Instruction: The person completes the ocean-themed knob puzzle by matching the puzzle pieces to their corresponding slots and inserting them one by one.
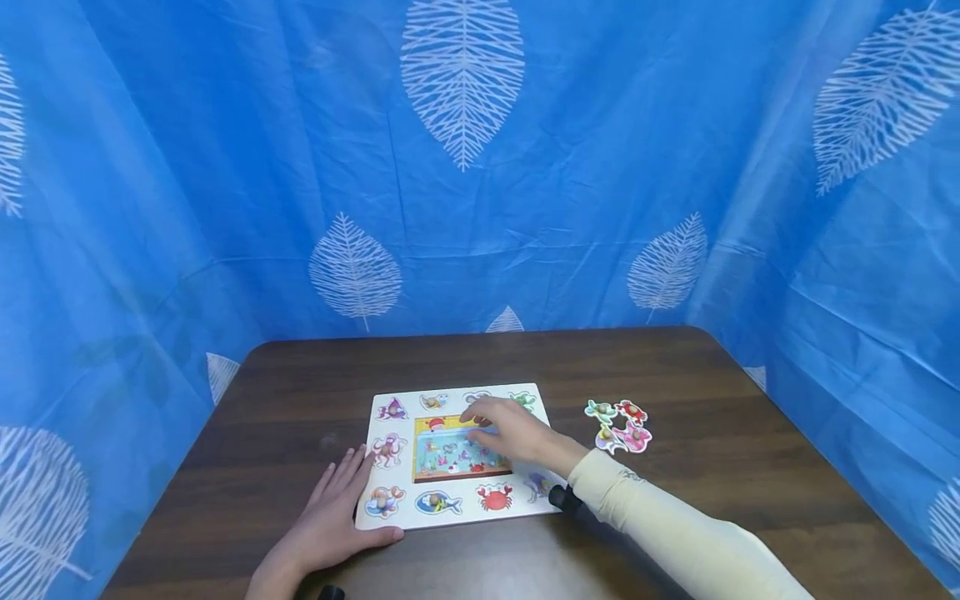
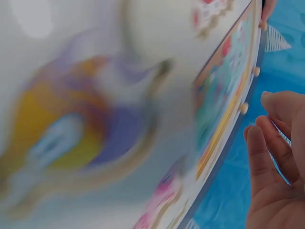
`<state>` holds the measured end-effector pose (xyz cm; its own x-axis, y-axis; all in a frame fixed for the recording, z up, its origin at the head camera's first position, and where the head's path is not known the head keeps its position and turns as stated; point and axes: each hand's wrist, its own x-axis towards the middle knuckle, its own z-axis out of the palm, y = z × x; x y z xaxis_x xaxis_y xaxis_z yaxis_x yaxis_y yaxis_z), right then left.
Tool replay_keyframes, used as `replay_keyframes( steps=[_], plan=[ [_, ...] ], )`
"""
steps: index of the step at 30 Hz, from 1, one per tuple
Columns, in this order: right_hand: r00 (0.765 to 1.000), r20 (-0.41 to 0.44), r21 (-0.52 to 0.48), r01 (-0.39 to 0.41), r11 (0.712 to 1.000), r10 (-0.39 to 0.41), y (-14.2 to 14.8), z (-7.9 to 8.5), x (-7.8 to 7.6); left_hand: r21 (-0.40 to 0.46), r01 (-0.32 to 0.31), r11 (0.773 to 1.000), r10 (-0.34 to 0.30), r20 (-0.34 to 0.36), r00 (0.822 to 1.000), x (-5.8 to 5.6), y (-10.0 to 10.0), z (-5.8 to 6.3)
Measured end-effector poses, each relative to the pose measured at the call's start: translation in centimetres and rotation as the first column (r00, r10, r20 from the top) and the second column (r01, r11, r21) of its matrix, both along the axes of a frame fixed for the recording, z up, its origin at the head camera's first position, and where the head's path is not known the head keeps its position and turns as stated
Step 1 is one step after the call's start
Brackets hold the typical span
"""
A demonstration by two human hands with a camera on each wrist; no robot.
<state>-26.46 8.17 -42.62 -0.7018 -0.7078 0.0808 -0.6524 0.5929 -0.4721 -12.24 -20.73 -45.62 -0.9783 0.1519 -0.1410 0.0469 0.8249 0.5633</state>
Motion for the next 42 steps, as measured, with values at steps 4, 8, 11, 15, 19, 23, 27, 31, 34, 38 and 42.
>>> replay_keyframes(
  steps=[4, 8, 11, 15, 19, 23, 27, 31, 34, 38, 42],
  plan=[
    [0.999, -0.037, -0.022, -0.005, 1.0, 0.004, 2.0, -0.4, 0.1, -0.007, -0.01, 1.0, 0.01, -0.015, 1.0, 0.3, -0.2, -0.2],
    [0.997, -0.082, -0.045, -0.014, 0.999, 0.01, 4.1, -1.0, 0.1, -0.013, -0.019, 1.0, 0.019, -0.016, 1.0, 0.5, -0.3, -0.3],
    [0.994, -0.112, -0.062, -0.002, 0.998, -0.005, 5.8, -1.5, 0.0, -0.022, -0.027, 0.999, 0.027, -0.008, 1.0, 0.7, -0.3, -0.3],
    [0.993, -0.107, -0.061, 0.034, 0.998, -0.04, 8.3, -1.9, -0.3, -0.029, -0.026, 0.999, 0.026, -0.007, 1.0, 0.8, -0.2, -0.1],
    [0.991, -0.094, -0.037, 0.091, 0.995, -0.094, 10.6, -2.2, -0.1, -0.024, -0.015, 1.0, 0.015, -0.024, 1.0, 0.6, 0.0, 0.0],
    [0.988, -0.106, -0.05, 0.109, 0.993, -0.114, 12.3, -2.3, 0.5, -0.022, -0.012, 1.0, 0.012, -0.022, 1.0, 0.5, 0.2, 0.0],
    [0.99, -0.1, -0.079, 0.096, 0.992, -0.104, 13.5, -2.3, 1.4, -0.032, -0.015, 0.999, 0.015, -0.012, 1.0, 0.5, 0.4, 0.0],
    [0.989, -0.104, -0.098, 0.096, 0.991, -0.106, 15.0, -2.4, 2.6, -0.041, -0.009, 0.999, 0.009, -0.007, 1.0, 0.4, 0.7, -0.1],
    [0.986, -0.133, -0.117, 0.088, 0.989, -0.103, 16.1, -2.5, 3.4, -0.034, -0.005, 0.999, 0.005, -0.005, 1.0, 0.3, 1.0, -0.1],
    [0.984, -0.151, -0.143, 0.072, 0.987, -0.093, 17.2, -2.5, 4.0, -0.032, -0.006, 0.999, 0.005, -0.007, 1.0, 0.2, 1.0, -0.2],
    [0.984, -0.141, -0.167, 0.085, 0.982, -0.109, 18.0, -2.3, 4.6, -0.037, -0.004, 0.999, 0.003, -0.014, 1.0, 0.2, 1.0, -0.2]
  ],
)
